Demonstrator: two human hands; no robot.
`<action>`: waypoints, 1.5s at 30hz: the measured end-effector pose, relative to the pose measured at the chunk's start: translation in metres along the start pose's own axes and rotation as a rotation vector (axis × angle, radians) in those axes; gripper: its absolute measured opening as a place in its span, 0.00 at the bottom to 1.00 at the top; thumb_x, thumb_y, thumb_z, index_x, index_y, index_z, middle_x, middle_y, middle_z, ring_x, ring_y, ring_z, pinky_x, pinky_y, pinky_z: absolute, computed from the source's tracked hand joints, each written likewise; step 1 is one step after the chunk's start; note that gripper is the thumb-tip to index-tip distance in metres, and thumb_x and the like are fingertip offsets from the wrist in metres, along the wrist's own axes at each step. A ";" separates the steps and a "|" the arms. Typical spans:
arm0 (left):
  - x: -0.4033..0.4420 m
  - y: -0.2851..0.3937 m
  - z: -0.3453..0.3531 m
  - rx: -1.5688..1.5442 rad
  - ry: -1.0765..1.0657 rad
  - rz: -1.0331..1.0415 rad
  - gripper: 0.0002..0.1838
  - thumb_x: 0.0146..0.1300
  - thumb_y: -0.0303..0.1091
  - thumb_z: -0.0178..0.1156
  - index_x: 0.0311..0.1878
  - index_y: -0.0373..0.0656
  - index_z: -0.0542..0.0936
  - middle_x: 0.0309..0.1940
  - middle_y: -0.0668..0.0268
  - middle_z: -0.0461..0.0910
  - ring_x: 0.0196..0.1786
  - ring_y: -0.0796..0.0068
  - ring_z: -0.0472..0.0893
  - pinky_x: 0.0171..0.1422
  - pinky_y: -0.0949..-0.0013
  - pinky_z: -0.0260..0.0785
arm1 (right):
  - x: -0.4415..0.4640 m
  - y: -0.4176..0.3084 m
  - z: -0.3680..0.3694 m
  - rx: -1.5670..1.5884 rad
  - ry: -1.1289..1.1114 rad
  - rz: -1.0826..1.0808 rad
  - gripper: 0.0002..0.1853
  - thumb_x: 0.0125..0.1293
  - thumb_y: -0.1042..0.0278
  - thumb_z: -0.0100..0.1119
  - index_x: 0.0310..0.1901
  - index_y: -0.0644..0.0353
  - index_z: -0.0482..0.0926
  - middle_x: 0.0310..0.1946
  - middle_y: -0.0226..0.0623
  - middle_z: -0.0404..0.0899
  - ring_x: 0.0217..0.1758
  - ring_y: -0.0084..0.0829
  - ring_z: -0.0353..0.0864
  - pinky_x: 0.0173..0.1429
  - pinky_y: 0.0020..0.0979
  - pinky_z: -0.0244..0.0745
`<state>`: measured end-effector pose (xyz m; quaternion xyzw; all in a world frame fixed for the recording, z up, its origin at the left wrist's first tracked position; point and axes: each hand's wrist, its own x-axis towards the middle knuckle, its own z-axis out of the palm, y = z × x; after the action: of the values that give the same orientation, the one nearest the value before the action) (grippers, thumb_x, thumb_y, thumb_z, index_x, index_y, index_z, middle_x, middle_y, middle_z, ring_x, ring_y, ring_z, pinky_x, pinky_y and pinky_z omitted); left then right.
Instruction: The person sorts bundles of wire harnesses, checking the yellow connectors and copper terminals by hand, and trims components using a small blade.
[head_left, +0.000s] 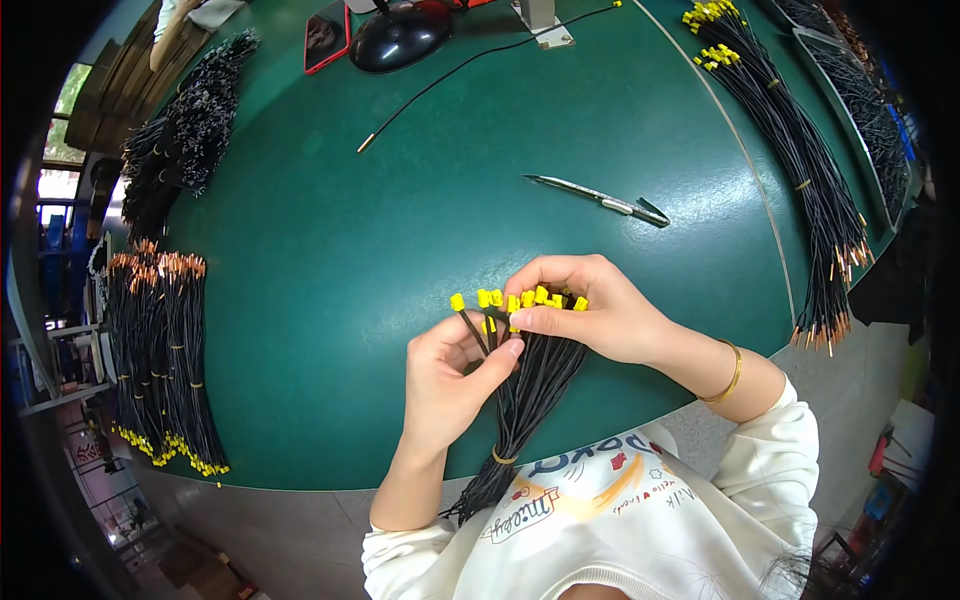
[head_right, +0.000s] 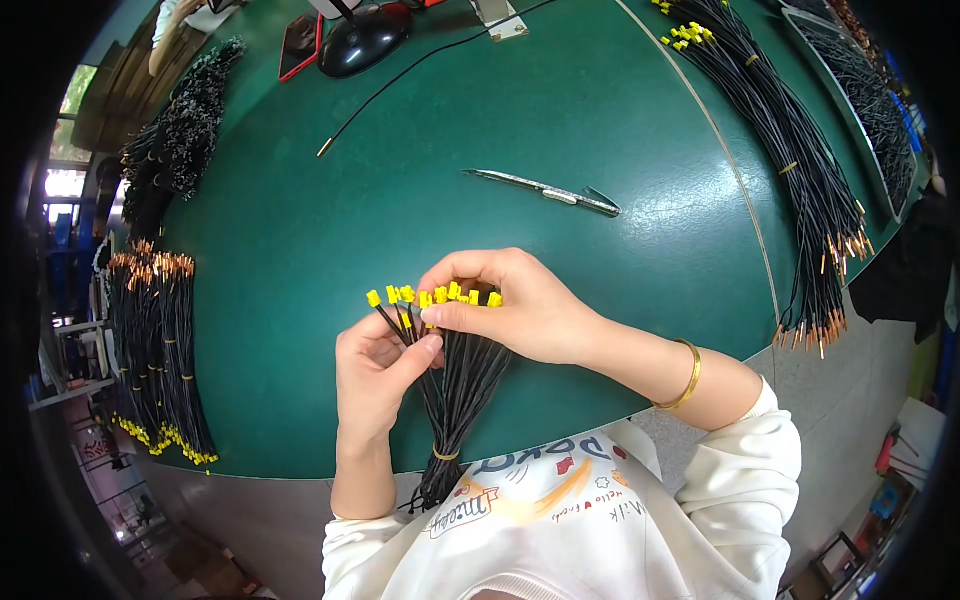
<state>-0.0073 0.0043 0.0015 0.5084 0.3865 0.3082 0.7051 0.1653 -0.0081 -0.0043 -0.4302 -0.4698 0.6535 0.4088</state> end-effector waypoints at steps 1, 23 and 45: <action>0.000 0.000 -0.001 0.018 0.013 0.000 0.08 0.52 0.19 0.55 0.37 0.32 0.74 0.30 0.66 0.76 0.32 0.82 0.75 0.36 0.80 0.69 | 0.001 0.001 0.001 -0.001 -0.002 0.000 0.06 0.57 0.73 0.54 0.35 0.64 0.73 0.31 0.30 0.73 0.36 0.16 0.70 0.41 0.20 0.65; -0.001 0.000 -0.007 -0.116 -0.016 -0.069 0.06 0.50 0.17 0.57 0.33 0.32 0.75 0.31 0.66 0.76 0.32 0.85 0.73 0.36 0.82 0.65 | 0.001 -0.001 0.001 -0.010 -0.018 -0.145 0.14 0.51 0.75 0.58 0.41 0.63 0.71 0.31 0.31 0.75 0.37 0.19 0.73 0.45 0.21 0.67; 0.000 0.006 0.000 -0.058 0.115 0.021 0.04 0.51 0.19 0.55 0.31 0.33 0.75 0.26 0.65 0.75 0.28 0.79 0.73 0.33 0.76 0.67 | -0.003 -0.003 0.005 -0.027 0.059 -0.073 0.07 0.56 0.76 0.54 0.37 0.65 0.72 0.30 0.28 0.73 0.32 0.15 0.69 0.38 0.18 0.66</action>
<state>-0.0077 0.0062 0.0067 0.4735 0.4117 0.3555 0.6928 0.1622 -0.0115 0.0005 -0.4374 -0.4818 0.6189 0.4400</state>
